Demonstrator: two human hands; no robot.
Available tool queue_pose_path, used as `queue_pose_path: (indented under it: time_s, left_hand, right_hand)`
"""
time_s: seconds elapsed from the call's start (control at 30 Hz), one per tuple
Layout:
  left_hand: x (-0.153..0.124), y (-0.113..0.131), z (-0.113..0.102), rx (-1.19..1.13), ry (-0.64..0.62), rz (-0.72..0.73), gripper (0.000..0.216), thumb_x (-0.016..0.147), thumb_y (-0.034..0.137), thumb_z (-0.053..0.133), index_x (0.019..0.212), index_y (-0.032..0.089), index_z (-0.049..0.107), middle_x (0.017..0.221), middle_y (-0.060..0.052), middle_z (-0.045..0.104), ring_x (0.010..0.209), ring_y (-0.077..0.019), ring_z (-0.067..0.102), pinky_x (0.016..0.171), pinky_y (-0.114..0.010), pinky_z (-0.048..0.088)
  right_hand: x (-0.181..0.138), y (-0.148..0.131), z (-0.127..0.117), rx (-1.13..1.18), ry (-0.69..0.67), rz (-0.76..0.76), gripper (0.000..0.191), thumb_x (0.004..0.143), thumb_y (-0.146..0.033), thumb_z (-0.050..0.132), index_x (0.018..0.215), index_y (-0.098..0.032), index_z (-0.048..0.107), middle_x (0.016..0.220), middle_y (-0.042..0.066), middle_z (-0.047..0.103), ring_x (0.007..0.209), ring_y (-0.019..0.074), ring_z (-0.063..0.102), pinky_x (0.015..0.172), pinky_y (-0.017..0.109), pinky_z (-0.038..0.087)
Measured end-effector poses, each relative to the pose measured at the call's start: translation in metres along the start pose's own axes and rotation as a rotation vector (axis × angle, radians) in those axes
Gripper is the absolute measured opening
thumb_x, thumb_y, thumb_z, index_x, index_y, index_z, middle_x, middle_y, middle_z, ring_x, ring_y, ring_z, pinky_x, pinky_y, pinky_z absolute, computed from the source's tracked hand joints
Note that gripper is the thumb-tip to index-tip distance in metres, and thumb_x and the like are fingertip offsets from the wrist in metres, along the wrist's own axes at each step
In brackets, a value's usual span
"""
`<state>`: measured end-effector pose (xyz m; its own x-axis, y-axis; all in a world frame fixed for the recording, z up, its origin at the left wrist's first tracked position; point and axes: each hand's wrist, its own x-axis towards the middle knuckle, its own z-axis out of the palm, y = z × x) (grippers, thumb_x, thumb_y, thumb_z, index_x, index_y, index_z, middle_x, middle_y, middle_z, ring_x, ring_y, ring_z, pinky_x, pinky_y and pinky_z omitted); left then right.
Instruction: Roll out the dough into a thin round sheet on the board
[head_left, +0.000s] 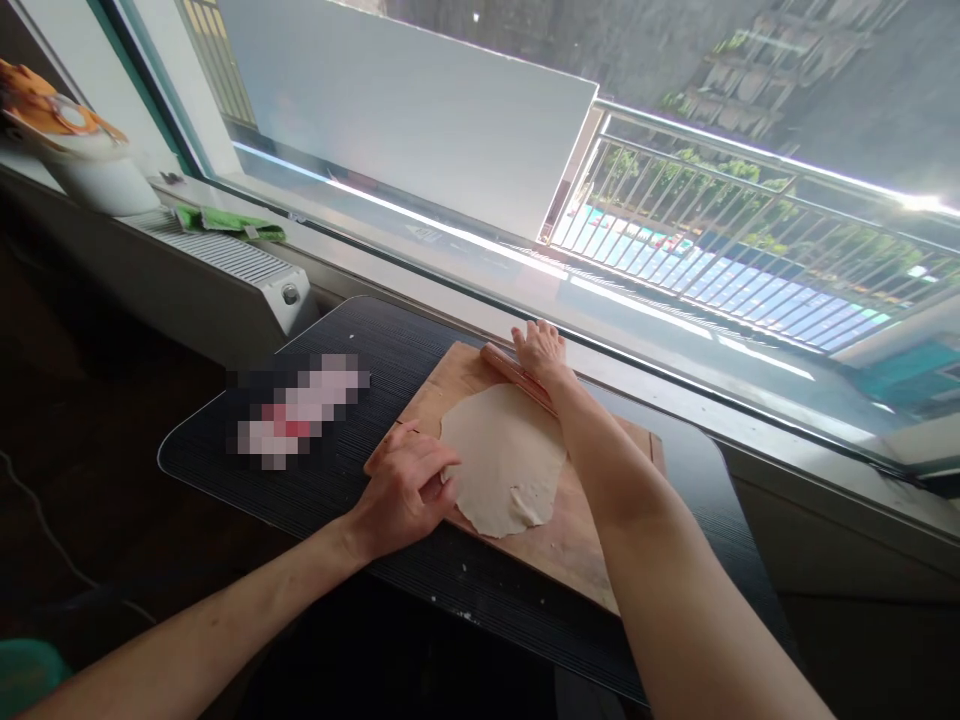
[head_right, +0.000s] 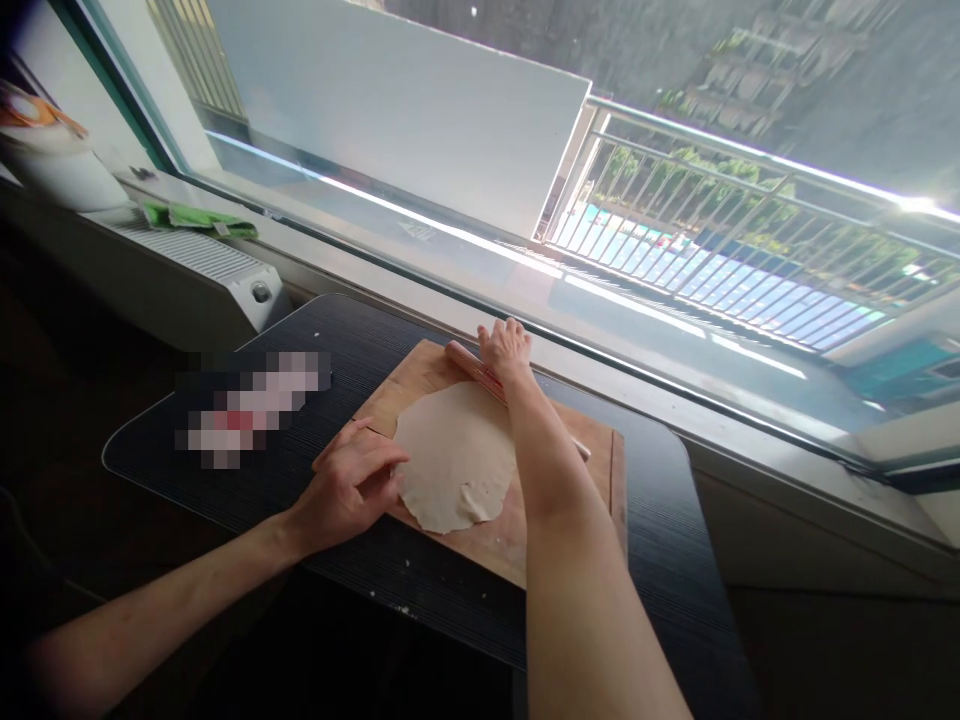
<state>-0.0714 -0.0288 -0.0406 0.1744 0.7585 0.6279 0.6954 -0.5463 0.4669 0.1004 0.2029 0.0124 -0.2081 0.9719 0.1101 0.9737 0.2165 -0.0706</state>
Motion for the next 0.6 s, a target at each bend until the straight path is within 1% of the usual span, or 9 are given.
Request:
queue_pose_path:
  time_s: [0.07,0.13,0.2,0.23,0.3,0.33,0.4,0.5,0.6]
  left_hand:
    - [0.013,-0.005,0.002,0.022,0.029,-0.077,0.012,0.088,0.021,0.055,0.095,0.020,0.065,0.090,-0.002,0.074,0.088,-0.0186,0.068,0.105,-0.045,0.041]
    - [0.034,-0.010,0.008,0.091,0.010,-0.176,0.012,0.087,0.022,0.054,0.090,0.020,0.065,0.091,-0.004,0.074,0.091,-0.0209,0.068,0.097,-0.042,0.046]
    - [0.058,-0.015,0.018,0.207,-0.109,-0.307,0.014,0.086,0.025,0.053,0.087,0.020,0.067,0.094,-0.007,0.074,0.094,-0.0243,0.067,0.090,-0.042,0.047]
    - [0.070,-0.016,0.023,0.265,-0.180,-0.379,0.015,0.085,0.026,0.054,0.087,0.020,0.067,0.097,-0.009,0.074,0.097,-0.0258,0.067,0.090,-0.042,0.047]
    - [0.091,-0.015,0.033,0.357,-0.331,-0.479,0.020,0.084,0.031,0.055,0.091,0.019,0.069,0.105,-0.012,0.073,0.107,-0.0294,0.064,0.091,-0.043,0.046]
    - [0.100,-0.015,0.037,0.385,-0.387,-0.509,0.023,0.083,0.034,0.056,0.093,0.018,0.070,0.108,-0.014,0.073,0.110,-0.0314,0.063,0.093,-0.044,0.046]
    - [0.114,-0.013,0.043,0.407,-0.456,-0.536,0.028,0.080,0.038,0.059,0.092,0.017,0.071,0.109,-0.018,0.072,0.113,-0.0352,0.061,0.094,-0.047,0.045]
    - [0.127,-0.012,0.048,0.383,-0.501,-0.550,0.025,0.072,0.038,0.066,0.083,0.016,0.071,0.104,-0.020,0.073,0.113,-0.0391,0.061,0.093,-0.048,0.045]
    - [0.133,-0.012,0.051,0.306,-0.528,-0.555,0.019,0.067,0.033,0.070,0.074,0.015,0.069,0.094,-0.020,0.073,0.109,-0.0395,0.063,0.090,-0.043,0.047]
  right_hand:
    - [-0.010,0.007,-0.009,0.032,-0.020,0.017,0.053,0.105,-0.041,0.022,0.113,-0.017,0.068,0.125,0.016,0.063,0.123,0.0278,0.054,0.102,0.042,0.041]
    - [-0.031,0.010,-0.014,0.053,-0.067,-0.038,0.051,0.103,-0.048,0.029,0.102,-0.019,0.071,0.119,0.014,0.066,0.116,0.0268,0.057,0.097,0.038,0.044]
    - [-0.052,0.012,-0.016,0.052,-0.131,-0.081,0.039,0.096,-0.050,0.046,0.097,-0.020,0.071,0.113,0.012,0.068,0.110,0.0257,0.060,0.091,0.034,0.046]
    - [-0.060,0.013,-0.017,0.049,-0.161,-0.089,0.032,0.093,-0.046,0.053,0.097,-0.020,0.071,0.110,0.012,0.069,0.106,0.0248,0.062,0.087,0.032,0.046]
    - [-0.071,0.020,-0.021,0.074,-0.198,-0.066,0.022,0.089,-0.036,0.058,0.096,-0.019,0.071,0.102,0.010,0.072,0.098,0.0231,0.065,0.080,0.028,0.047]
    - [-0.075,0.025,-0.025,0.098,-0.206,-0.040,0.019,0.088,-0.031,0.058,0.096,-0.019,0.070,0.100,0.010,0.073,0.094,0.0225,0.066,0.076,0.027,0.047]
    - [-0.083,0.037,-0.035,0.129,-0.195,0.029,0.019,0.086,-0.025,0.058,0.100,-0.019,0.070,0.097,0.010,0.073,0.088,0.0229,0.068,0.067,0.027,0.046]
    - [-0.103,0.056,-0.049,0.144,-0.205,0.154,0.025,0.082,-0.020,0.058,0.105,-0.019,0.069,0.093,0.010,0.074,0.081,0.0242,0.069,0.059,0.027,0.044]
    - [-0.129,0.064,-0.049,0.157,-0.245,0.235,0.025,0.080,-0.019,0.057,0.101,-0.019,0.071,0.087,0.010,0.074,0.077,0.0245,0.070,0.057,0.028,0.043]
